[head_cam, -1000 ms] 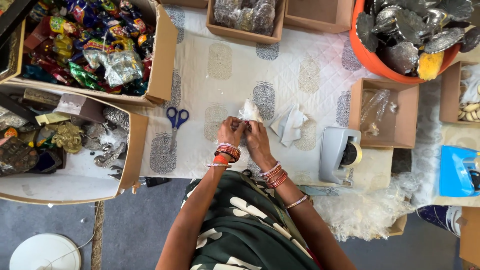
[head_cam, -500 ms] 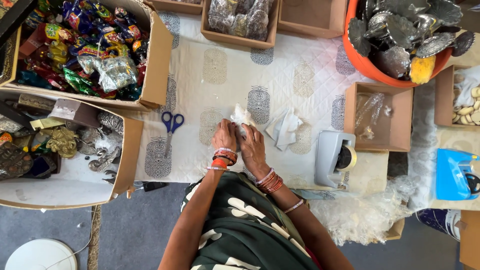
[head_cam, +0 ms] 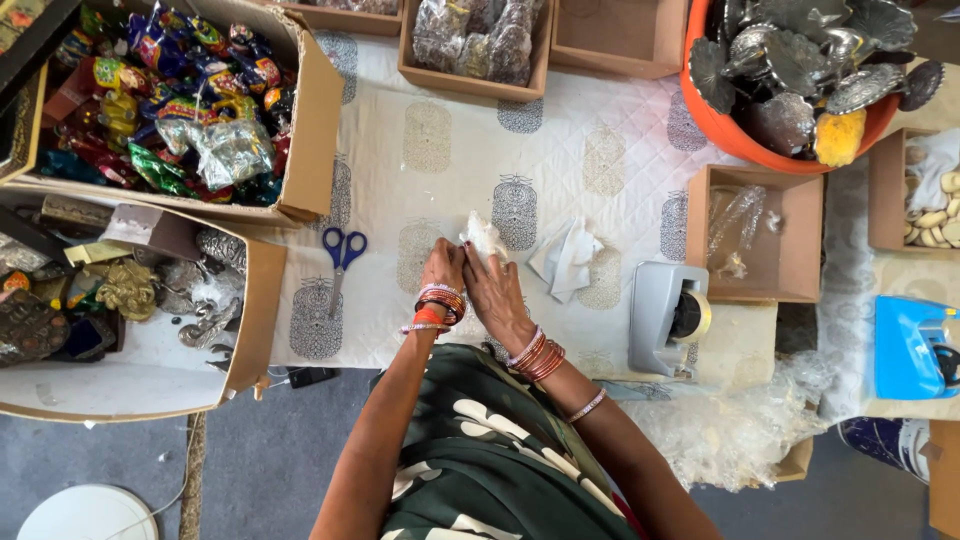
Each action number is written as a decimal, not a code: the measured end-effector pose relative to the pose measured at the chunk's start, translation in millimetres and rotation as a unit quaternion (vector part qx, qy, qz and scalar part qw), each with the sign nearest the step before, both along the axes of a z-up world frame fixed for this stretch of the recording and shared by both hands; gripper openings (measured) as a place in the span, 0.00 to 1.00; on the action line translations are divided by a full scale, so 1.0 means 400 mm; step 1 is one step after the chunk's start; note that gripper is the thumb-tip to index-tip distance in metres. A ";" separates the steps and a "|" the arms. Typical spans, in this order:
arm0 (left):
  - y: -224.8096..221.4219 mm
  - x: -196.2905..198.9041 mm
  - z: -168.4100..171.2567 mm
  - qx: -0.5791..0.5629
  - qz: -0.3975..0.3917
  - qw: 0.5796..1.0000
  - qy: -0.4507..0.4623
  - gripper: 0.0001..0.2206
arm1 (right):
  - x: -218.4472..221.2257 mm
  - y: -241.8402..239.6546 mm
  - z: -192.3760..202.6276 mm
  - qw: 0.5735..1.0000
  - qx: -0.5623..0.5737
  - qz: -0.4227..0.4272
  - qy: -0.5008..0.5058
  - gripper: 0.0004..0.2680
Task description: Wrapping small silver-colored figurines and trinkets in bubble wrap or plastic and organizing them in boxes.
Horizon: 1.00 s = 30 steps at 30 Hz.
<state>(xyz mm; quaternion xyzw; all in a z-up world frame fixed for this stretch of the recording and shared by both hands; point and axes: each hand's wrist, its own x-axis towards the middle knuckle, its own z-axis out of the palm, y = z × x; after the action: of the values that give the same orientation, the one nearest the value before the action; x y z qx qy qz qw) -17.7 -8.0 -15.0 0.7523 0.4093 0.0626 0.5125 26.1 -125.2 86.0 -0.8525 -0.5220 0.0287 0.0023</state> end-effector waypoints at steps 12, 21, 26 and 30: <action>0.012 -0.008 -0.006 -0.098 0.102 0.990 -0.030 0.21 | -0.029 -0.054 -0.013 0.984 0.136 -0.062 0.097 0.25; -0.036 0.004 0.158 0.097 -0.018 0.994 0.052 0.08 | -0.093 -0.243 0.065 0.970 0.189 -0.060 0.143 0.22; -0.030 -0.010 0.099 0.143 -0.051 0.986 -0.069 0.05 | 0.022 -0.535 0.106 0.888 0.381 -0.255 0.045 0.14; -0.021 -0.012 0.112 0.122 -0.053 0.983 -0.130 0.04 | 0.092 -0.809 0.144 0.770 0.454 -0.448 -0.010 0.10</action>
<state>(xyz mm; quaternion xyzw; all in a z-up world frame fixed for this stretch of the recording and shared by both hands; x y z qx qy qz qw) -22.6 -16.5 29.9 0.8155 0.2876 0.1819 0.4681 62.9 -448.6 143.4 -0.8894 -0.0327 -0.2245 0.3968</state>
